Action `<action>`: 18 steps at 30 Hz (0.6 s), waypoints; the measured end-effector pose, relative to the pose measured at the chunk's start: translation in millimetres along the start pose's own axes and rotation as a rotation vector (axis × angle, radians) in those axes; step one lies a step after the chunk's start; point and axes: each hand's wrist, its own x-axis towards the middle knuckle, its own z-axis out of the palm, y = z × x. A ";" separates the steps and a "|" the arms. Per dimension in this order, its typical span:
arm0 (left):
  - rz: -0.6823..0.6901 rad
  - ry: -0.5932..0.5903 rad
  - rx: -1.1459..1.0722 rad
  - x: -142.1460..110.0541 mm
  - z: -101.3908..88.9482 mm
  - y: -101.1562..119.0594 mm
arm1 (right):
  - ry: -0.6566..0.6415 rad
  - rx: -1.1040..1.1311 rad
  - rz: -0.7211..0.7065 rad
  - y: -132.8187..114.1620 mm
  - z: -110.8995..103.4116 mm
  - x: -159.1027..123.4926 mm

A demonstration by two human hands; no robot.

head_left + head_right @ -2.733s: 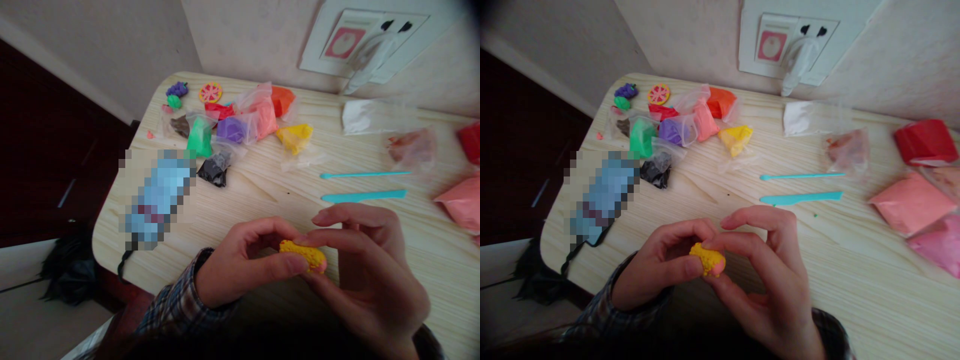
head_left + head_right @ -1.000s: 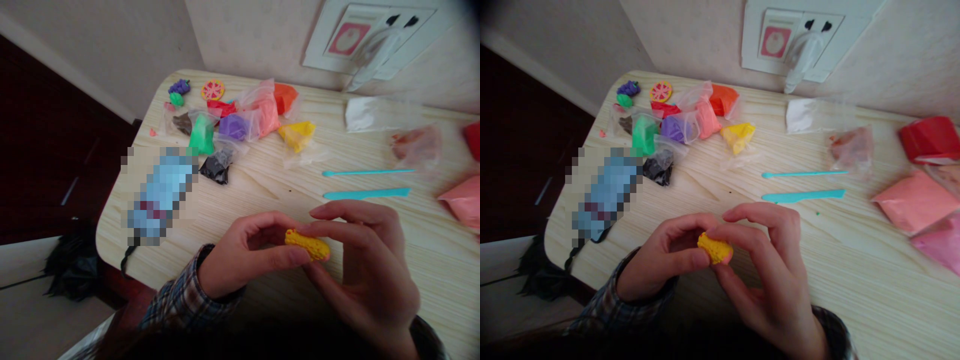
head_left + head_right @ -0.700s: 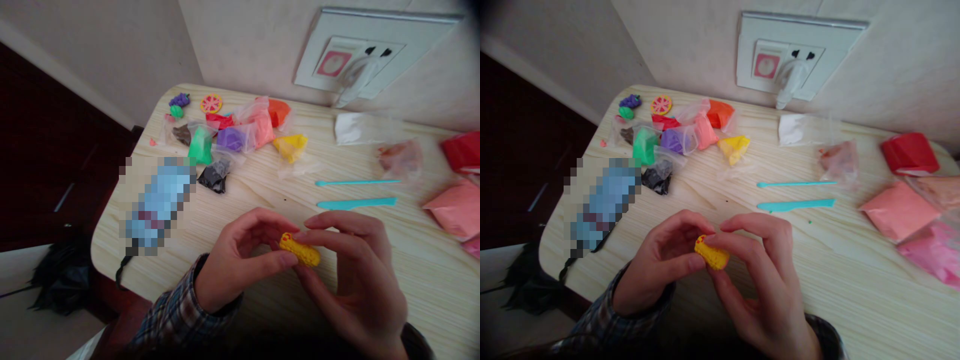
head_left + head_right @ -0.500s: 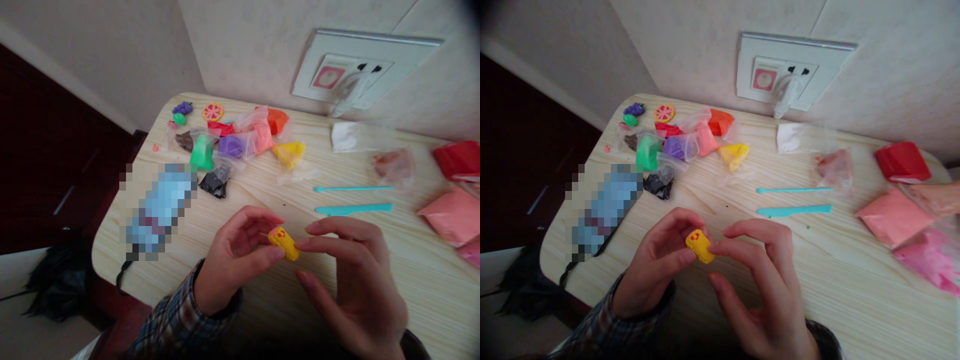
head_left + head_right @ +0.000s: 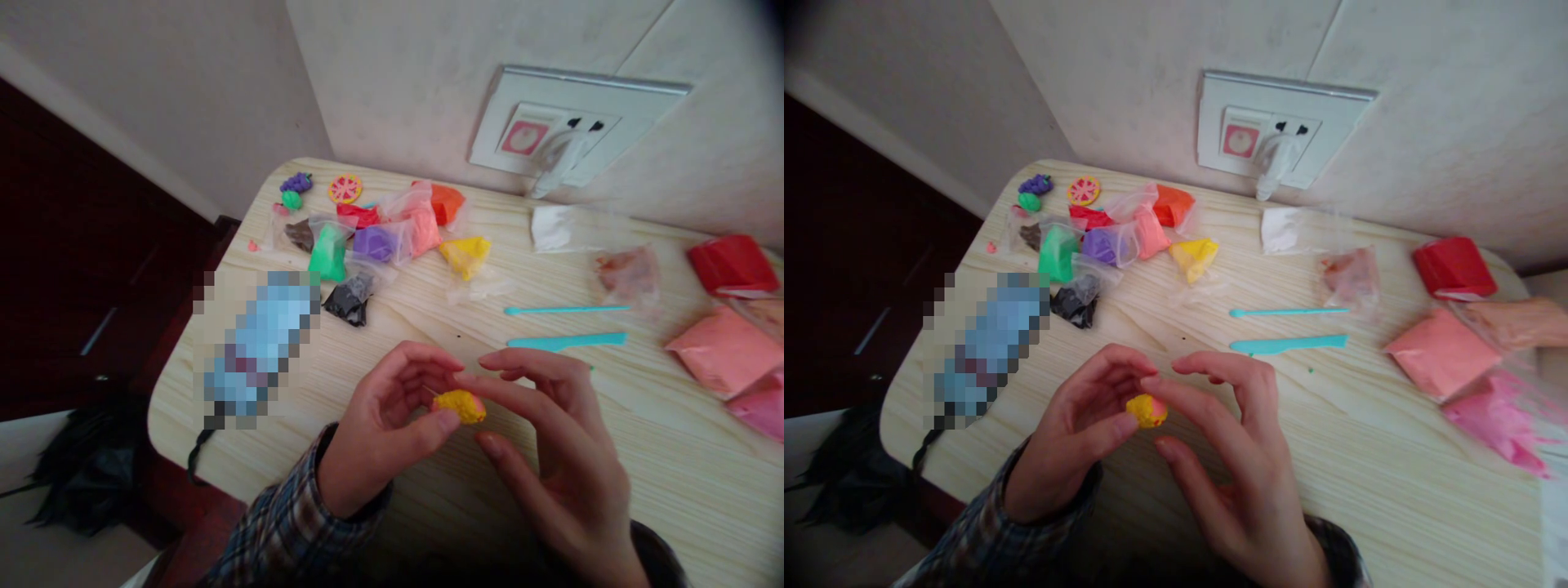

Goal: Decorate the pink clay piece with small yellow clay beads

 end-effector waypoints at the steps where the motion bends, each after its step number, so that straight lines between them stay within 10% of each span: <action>1: -0.001 0.007 0.011 0.1 0.3 0.3 | 0.015 0.003 0.012 -0.3 0.3 0.3; 18: 0.069 0.055 0.149 3.0 4.6 3.6 | 0.080 0.062 0.097 0.1 5.3 1.1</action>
